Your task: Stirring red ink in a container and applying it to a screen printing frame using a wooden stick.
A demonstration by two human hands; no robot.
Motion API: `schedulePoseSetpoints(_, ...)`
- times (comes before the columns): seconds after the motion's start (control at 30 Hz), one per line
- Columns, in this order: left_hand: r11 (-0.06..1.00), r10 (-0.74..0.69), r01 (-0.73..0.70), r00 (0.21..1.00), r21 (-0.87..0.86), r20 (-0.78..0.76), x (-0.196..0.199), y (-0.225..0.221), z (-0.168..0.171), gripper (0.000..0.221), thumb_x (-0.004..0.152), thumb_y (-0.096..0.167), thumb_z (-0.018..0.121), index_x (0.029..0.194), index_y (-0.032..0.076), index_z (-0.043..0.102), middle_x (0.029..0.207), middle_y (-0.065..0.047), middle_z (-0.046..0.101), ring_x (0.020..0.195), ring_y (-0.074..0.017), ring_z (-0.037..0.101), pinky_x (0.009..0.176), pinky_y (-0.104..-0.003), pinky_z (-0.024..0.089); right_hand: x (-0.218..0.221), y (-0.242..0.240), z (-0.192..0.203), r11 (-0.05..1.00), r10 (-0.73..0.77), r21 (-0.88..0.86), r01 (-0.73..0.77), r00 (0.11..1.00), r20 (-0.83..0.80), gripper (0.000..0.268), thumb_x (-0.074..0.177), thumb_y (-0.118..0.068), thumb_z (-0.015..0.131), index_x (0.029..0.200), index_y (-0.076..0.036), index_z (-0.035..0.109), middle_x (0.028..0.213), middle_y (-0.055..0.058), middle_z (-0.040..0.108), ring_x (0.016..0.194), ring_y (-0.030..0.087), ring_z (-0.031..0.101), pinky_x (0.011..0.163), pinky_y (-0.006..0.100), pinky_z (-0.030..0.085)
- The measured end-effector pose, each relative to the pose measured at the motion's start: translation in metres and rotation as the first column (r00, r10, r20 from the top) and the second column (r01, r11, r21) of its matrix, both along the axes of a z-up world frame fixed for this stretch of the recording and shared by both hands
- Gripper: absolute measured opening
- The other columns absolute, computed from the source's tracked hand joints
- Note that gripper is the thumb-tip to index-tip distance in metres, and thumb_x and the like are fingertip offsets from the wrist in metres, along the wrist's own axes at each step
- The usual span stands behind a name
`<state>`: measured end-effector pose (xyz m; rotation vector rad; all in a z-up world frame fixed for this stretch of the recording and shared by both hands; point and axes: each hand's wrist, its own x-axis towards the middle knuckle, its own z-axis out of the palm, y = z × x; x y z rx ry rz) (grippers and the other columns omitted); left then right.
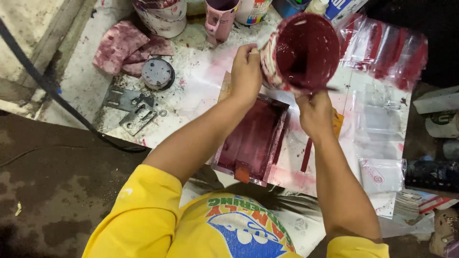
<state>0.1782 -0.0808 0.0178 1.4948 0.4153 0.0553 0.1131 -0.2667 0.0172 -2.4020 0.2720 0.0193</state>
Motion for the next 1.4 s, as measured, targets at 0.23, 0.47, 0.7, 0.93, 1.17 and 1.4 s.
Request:
schedulePoseSetpoints(0.23,0.927,-0.215,0.243,0.968,0.286,-0.126,0.073,-0.010,-0.043,0.034,0.095,0.018,0.039,0.097,0.009,0.072,0.079,-0.009,0.075,0.080,-0.0291,0.071,0.070,-0.042,0.050,0.053,-0.017,-0.028,0.975,0.153,0.152,-0.165,0.985,0.085,0.045,0.102,-0.031,0.051,0.137,-0.004,0.048,0.133,0.015,0.062,0.120,0.029,0.057,0.100,0.042,0.041)
schedulePoseSetpoints(0.47,0.944,-0.252,0.286,0.947,0.168,-0.198,0.094,-0.014,-0.069,0.036,0.094,0.015,0.043,0.109,0.009,0.075,0.095,-0.009,0.075,0.088,-0.0263,0.070,0.075,-0.037,0.054,0.065,-0.028,-0.036,0.959,0.137,0.242,-0.146,0.989,0.052,0.040,0.103,-0.018,0.052,0.141,-0.007,0.045,0.135,0.010,0.059,0.118,0.025,0.058,0.099,0.042,0.046)
schedulePoseSetpoints(0.7,0.951,-0.236,0.211,0.967,0.226,0.092,-0.013,0.032,-0.013,0.036,0.094,0.022,0.052,0.124,0.008,0.067,0.124,-0.009,0.072,0.114,-0.0217,0.068,0.097,-0.035,0.055,-0.036,-0.013,-0.030,0.961,-0.033,0.260,-0.097,0.891,0.453,0.037,0.099,0.000,0.059,0.135,0.000,0.056,0.116,0.014,0.061,0.107,0.021,0.059,0.097,0.032,0.048)
schedulePoseSetpoints(0.93,0.822,-0.351,-0.065,0.725,0.566,0.592,-0.156,0.103,-0.047,0.021,0.099,0.012,0.064,0.118,0.006,0.068,0.099,-0.010,0.062,0.101,-0.0347,0.065,0.090,-0.044,0.053,-0.172,0.038,-0.059,0.885,0.464,-0.222,-0.408,0.798,0.385,0.035,0.083,-0.039,0.082,0.114,-0.023,0.079,0.091,-0.001,0.067,0.081,0.024,0.070,0.073,0.034,0.056)
schedulePoseSetpoints(1.17,0.384,-0.644,0.053,0.731,0.922,0.226,-0.215,0.122,-0.085,0.054,0.098,0.047,0.060,0.135,0.008,0.059,0.143,-0.020,0.053,0.133,-0.0459,0.048,0.098,-0.061,0.043,-0.194,0.071,-0.064,0.673,0.690,-0.577,-0.463,0.674,0.264,0.038,0.082,-0.042,0.077,0.112,-0.020,0.071,0.083,0.001,0.050,0.074,0.024,0.061,0.063,0.037,0.052)
schedulePoseSetpoints(1.4,0.125,-0.753,0.303,0.649,0.945,-0.108,-0.209,0.121,-0.079,0.060,0.097,0.052,0.057,0.134,0.005,0.060,0.148,-0.017,0.050,0.140,-0.0438,0.041,0.107,-0.069,0.031,-0.195,0.083,-0.058,0.681,0.664,-0.617,-0.394,0.688,0.293,0.019,0.084,-0.021,0.077,0.101,-0.019,0.070,0.078,0.000,0.046,0.066,0.023,0.058,0.056,0.034,0.048)
